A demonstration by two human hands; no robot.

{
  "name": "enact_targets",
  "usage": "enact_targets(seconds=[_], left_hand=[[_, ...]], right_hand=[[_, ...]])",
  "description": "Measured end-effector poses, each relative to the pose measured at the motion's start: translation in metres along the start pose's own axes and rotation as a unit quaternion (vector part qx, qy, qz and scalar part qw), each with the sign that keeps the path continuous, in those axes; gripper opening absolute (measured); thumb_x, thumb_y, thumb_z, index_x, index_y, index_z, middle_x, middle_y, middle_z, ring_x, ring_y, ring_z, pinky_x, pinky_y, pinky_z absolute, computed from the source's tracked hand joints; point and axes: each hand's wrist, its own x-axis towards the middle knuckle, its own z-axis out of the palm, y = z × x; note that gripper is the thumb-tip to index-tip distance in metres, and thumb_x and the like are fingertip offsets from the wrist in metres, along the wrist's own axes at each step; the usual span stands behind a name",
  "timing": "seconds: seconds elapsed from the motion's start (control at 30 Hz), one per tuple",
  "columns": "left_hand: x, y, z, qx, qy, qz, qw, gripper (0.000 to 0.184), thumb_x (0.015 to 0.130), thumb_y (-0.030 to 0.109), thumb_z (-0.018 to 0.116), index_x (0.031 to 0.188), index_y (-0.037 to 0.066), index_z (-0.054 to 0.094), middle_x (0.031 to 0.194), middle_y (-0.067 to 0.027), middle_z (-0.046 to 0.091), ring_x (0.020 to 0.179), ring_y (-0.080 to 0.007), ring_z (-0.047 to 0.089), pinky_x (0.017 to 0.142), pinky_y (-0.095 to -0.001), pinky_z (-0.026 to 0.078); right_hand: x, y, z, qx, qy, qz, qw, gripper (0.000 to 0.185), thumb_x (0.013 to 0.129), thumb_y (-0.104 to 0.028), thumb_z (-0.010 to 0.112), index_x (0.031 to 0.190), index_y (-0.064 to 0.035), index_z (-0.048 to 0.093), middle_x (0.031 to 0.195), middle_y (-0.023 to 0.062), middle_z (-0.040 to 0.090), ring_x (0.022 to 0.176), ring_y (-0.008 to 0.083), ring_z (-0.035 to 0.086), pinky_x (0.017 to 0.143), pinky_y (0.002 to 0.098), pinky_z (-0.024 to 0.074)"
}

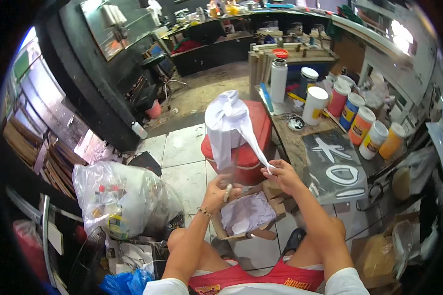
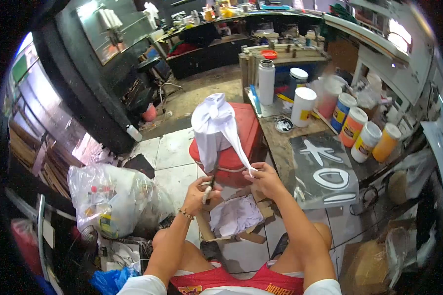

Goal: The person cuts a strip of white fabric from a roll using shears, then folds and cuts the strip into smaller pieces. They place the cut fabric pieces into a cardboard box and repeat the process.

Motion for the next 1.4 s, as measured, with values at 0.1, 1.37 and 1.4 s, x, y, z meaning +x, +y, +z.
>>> enact_targets(seconds=[0.1, 1.37, 1.4], left_hand=[[-0.002, 0.008, 0.009, -0.047, -0.066, -0.013, 0.997, 0.061, 0.078, 0.008, 0.082, 0.124, -0.002, 0.045, 0.106, -0.0192, 0.068, 0.089, -0.0215, 0.069, 0.079, -0.0333, 0.058], [-0.004, 0.011, -0.004, 0.087, -0.180, 0.001, 0.980, 0.095, 0.067, 0.011, 0.090, 0.144, 0.001, 0.035, 0.120, -0.0132, 0.060, 0.113, -0.0210, 0.057, 0.098, -0.0357, 0.046], [0.000, 0.007, -0.007, 0.089, -0.171, 0.001, 0.981, 0.095, 0.067, 0.011, 0.090, 0.144, 0.001, 0.035, 0.120, -0.0132, 0.060, 0.113, -0.0210, 0.057, 0.098, -0.0357, 0.046]], right_hand=[[0.006, 0.003, -0.001, 0.079, -0.027, 0.014, 0.996, 0.025, 0.091, 0.001, 0.062, 0.115, 0.0024, 0.053, 0.110, 0.0184, 0.062, 0.101, 0.0284, 0.066, 0.090, 0.0396, 0.0578], [0.017, 0.011, -0.001, 0.000, 0.086, -0.022, 0.996, 0.024, 0.102, -0.021, 0.048, 0.117, -0.0024, 0.050, 0.105, 0.0154, 0.067, 0.085, 0.0231, 0.070, 0.072, 0.0351, 0.0576], [0.019, 0.013, -0.004, 0.006, 0.088, -0.022, 0.996, 0.026, 0.101, -0.024, 0.050, 0.117, -0.0032, 0.053, 0.106, 0.0155, 0.067, 0.085, 0.0235, 0.069, 0.075, 0.0370, 0.0566]])
